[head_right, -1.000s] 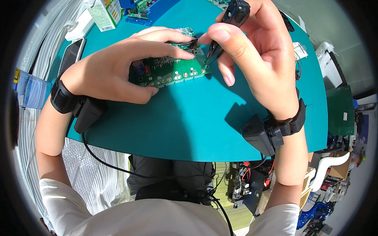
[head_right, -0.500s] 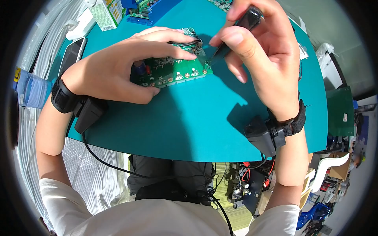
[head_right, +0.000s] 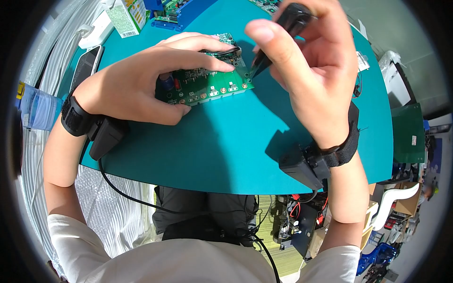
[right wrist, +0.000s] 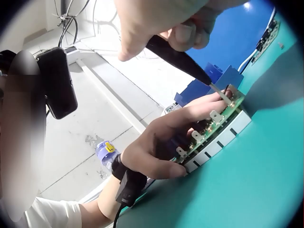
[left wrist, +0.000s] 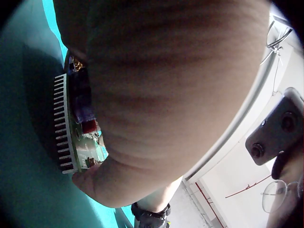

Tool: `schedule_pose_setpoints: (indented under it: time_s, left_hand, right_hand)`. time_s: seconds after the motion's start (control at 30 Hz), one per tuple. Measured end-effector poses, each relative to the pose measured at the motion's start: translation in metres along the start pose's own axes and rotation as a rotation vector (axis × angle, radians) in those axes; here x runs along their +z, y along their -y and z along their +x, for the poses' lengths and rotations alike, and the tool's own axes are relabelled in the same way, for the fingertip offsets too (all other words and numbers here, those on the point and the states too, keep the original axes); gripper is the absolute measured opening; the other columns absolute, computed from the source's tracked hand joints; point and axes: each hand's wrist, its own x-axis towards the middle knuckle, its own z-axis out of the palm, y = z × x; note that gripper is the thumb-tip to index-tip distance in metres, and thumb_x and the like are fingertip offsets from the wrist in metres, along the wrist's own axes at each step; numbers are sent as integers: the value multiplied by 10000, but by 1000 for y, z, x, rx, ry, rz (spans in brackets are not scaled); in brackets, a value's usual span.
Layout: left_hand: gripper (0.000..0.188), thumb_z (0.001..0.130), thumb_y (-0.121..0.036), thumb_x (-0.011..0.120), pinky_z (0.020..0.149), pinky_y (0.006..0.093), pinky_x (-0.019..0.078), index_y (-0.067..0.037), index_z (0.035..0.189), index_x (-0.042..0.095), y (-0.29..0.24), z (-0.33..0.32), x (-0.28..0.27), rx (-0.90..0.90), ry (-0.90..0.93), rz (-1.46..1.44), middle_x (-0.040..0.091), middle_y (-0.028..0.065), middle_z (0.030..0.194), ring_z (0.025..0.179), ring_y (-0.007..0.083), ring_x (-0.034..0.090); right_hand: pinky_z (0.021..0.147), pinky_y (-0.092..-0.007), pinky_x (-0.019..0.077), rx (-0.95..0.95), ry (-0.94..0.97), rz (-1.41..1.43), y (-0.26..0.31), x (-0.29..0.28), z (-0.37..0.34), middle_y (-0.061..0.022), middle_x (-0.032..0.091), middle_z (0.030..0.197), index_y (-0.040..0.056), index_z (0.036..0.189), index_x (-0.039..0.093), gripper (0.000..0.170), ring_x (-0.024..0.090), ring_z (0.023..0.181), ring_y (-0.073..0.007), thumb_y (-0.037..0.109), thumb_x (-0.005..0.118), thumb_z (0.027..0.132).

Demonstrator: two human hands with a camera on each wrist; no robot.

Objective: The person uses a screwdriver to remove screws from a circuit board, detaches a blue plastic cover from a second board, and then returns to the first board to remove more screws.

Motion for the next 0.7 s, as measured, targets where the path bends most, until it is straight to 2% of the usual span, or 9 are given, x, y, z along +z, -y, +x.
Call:
schedule_pose_setpoints:
  time_s: [0.03,0.17,0.23,0.37,0.43,0.47,0.53,0.7]
  left_hand:
    - [691,727,-11,700,1219,454,320,-78,1408,601,0,1,0,13,-1,9,425,179,1575,1493,345,358]
    - [687,731,-12,695,1221,454,315,-77,1408,602,1,1,0,21,1,12,426,178,1575,1493,344,359]
    - [680,739,-17,694,1222,454,311,-84,1409,604,-1,2,-1,11,16,16,429,176,1574,1492,345,359]
    - [674,743,-23,696,1221,453,309,-90,1408,608,-1,1,1,-14,2,16,432,176,1572,1490,344,363]
    - [675,744,-28,698,1219,451,311,-94,1409,608,-1,1,1,-31,-1,-6,432,176,1572,1489,342,365]
    - [675,744,-28,698,1219,451,311,-94,1409,608,-2,1,1,-31,-1,-6,432,176,1572,1489,342,365]
    - [676,743,-29,704,1216,448,314,-85,1409,603,-3,1,0,-42,-1,-15,428,182,1574,1492,340,363]
    - [666,745,-27,718,1211,447,322,-68,1398,598,-3,0,0,-13,-1,-16,426,191,1573,1496,342,360]
  right_hand:
    - [442,-174,384,35,-96,-29,3,3,-1,-69,640,904,62,1170,527,195,613,689,-87,196,603,1050]
    - [420,-180,384,13,-76,-69,-1,-5,-2,-79,642,924,54,1166,522,186,622,689,-90,175,602,1050]
    - [443,-191,409,-58,76,16,-9,-14,0,-97,649,942,41,1213,524,233,631,712,-104,219,574,1069]
    - [465,-213,431,-60,103,49,-2,-1,1,-118,659,939,30,1290,506,325,633,731,-117,290,513,1095]
    - [669,-193,455,101,72,334,15,5,-1,-94,683,894,5,1298,550,407,566,713,-82,358,463,1112]
    - [669,-193,455,101,71,334,9,0,1,-94,683,894,5,1298,550,407,566,713,-82,358,463,1112]
    - [481,-228,437,-57,230,36,-8,-12,6,-140,669,946,30,1354,477,401,634,746,-127,347,458,1109]
    - [478,-223,425,-69,253,87,-10,-21,6,-159,678,927,35,1313,469,366,639,731,-144,337,458,1107]
